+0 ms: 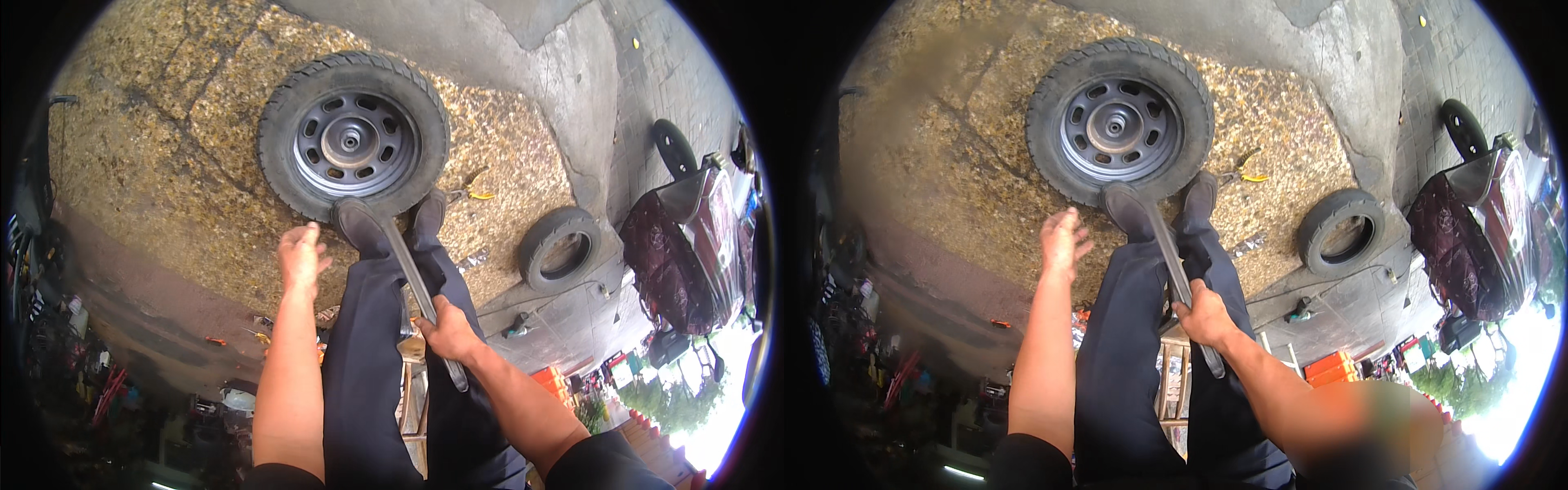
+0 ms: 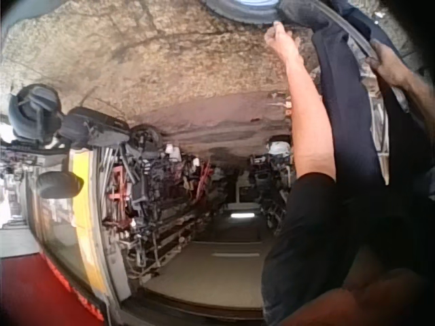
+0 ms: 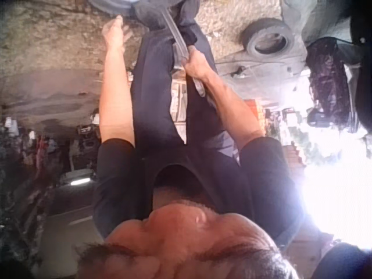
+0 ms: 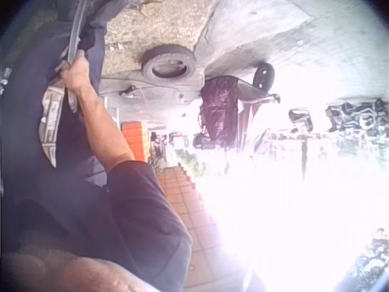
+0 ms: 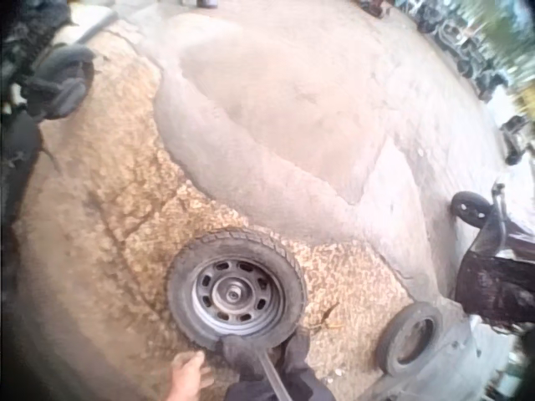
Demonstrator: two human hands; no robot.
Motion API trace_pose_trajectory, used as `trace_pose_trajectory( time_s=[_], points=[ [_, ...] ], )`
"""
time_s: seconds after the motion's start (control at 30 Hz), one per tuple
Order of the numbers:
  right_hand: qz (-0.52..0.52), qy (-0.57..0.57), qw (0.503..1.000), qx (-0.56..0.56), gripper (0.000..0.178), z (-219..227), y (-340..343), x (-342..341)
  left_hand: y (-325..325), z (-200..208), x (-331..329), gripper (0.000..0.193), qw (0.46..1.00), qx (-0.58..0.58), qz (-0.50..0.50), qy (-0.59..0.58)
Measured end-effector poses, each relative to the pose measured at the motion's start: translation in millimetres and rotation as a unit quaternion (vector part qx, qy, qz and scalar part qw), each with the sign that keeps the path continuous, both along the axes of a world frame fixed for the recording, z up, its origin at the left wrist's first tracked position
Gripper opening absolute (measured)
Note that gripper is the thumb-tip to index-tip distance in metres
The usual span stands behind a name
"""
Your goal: The person removes a tire from a metal rim using a metal pry bar. They repeatedly lever the tire bead over the rim edge, rotate the wheel, and use their foot to stabilize the rim until the tire is fully detached.
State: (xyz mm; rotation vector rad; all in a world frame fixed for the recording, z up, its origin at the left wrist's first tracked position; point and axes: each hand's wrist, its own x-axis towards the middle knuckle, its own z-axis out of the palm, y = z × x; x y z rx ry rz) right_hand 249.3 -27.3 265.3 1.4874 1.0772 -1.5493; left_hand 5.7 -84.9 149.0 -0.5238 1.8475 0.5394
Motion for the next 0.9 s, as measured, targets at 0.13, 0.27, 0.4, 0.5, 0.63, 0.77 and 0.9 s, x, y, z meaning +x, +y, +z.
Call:
trace_pose_trajectory(
  time_s=[0.13, 0.27, 0.4, 0.5, 0.63, 0.77, 0.9],
  points=[
    [-0.076, 0.037, 0.994, -0.063, 0.042, -13, 19, -10, 17, 0, 20, 0.053, 0.99, -0.003, -0.114, -0.084],
    [-0.205, 0.073, 0.958, -0.186, 0.037, -21, 27, -13, 30, -31, 33, 0.043, 0.989, 0.011, -0.083, -0.121],
    [-0.006, 0.11, 0.993, -0.048, 0.038, -39, 29, 2, 33, -85, 36, 0.023, 0.991, 0.033, -0.024, -0.126],
    [0.018, 0.093, 0.992, -0.081, 0.034, -68, 37, 20, 29, -114, 40, 0.013, 0.995, 0.028, -0.004, -0.091],
    [0.122, 0.055, 0.991, -0.025, 0.029, -105, 59, 41, 23, -130, 41, 0.017, 0.995, 0.016, 0.068, -0.072],
    [0.139, 0.079, 0.987, -0.014, 0.028, -139, 83, 53, 24, -138, 39, 0.02, 0.988, 0.042, 0.123, -0.087],
    [0.167, 0.11, 0.98, -0.003, 0.03, -185, 107, 63, 30, -149, 42, 0.021, 0.987, 0.034, 0.147, -0.06]
  ],
)
